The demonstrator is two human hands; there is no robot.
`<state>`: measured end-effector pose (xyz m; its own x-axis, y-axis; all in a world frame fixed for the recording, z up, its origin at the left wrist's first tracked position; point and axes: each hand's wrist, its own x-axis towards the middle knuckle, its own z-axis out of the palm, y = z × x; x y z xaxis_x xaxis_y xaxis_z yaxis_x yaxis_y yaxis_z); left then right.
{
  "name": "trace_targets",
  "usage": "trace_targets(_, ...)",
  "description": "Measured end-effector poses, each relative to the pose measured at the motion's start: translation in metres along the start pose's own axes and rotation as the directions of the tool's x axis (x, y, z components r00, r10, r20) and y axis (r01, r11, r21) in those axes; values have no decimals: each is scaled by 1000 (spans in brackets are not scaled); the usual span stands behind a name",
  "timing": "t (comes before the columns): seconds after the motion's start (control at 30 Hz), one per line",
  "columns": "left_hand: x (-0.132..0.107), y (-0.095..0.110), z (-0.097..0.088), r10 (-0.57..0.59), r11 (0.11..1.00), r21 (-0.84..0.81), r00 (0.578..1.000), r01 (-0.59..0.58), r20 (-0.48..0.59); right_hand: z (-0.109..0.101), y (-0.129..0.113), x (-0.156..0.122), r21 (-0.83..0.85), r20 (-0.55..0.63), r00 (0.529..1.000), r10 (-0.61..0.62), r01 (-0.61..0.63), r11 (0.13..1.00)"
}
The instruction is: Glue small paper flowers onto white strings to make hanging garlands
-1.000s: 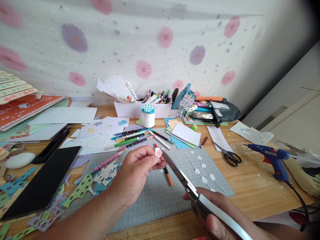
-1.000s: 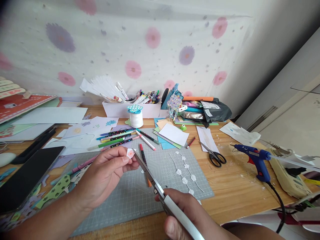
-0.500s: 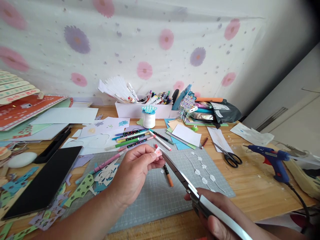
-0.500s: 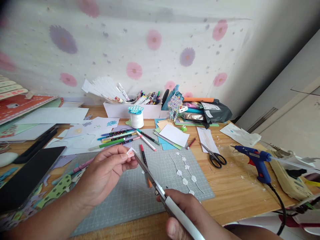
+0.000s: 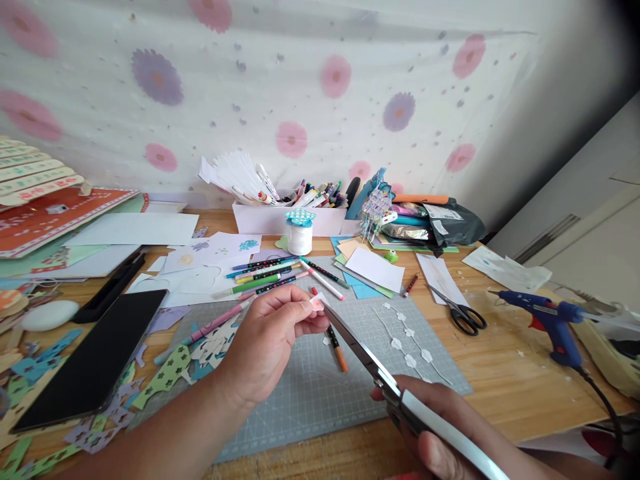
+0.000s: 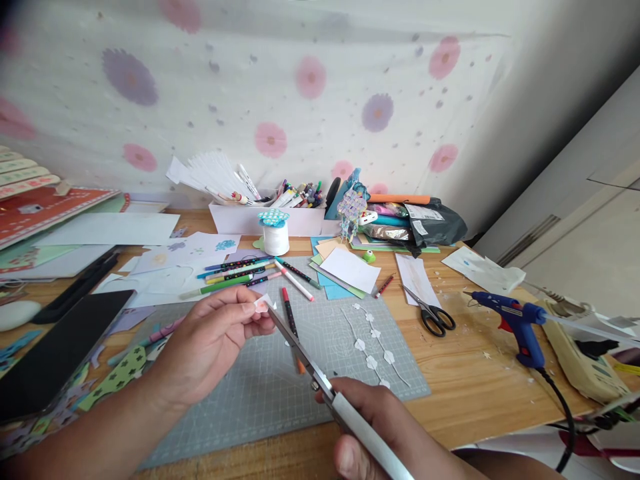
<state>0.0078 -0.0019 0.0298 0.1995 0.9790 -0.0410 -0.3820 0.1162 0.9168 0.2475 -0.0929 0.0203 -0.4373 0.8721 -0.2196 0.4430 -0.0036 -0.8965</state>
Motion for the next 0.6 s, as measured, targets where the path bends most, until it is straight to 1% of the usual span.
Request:
trace_targets(0.3, 0, 0, 0, -15, 1000, 8, 1000, 15, 11, 1, -2, 2, -13, -86, 993, -81, 81, 997)
trace_targets(0.47, -1, 2, -1, -16, 999, 50, 1000, 16, 3, -2, 0, 1, -43, -90, 989, -115, 111, 993)
trace_targets(0.6, -1, 4, -1, -11, 996, 92, 1000, 12, -8, -4, -4, 0, -53, -55, 995, -87, 84, 995)
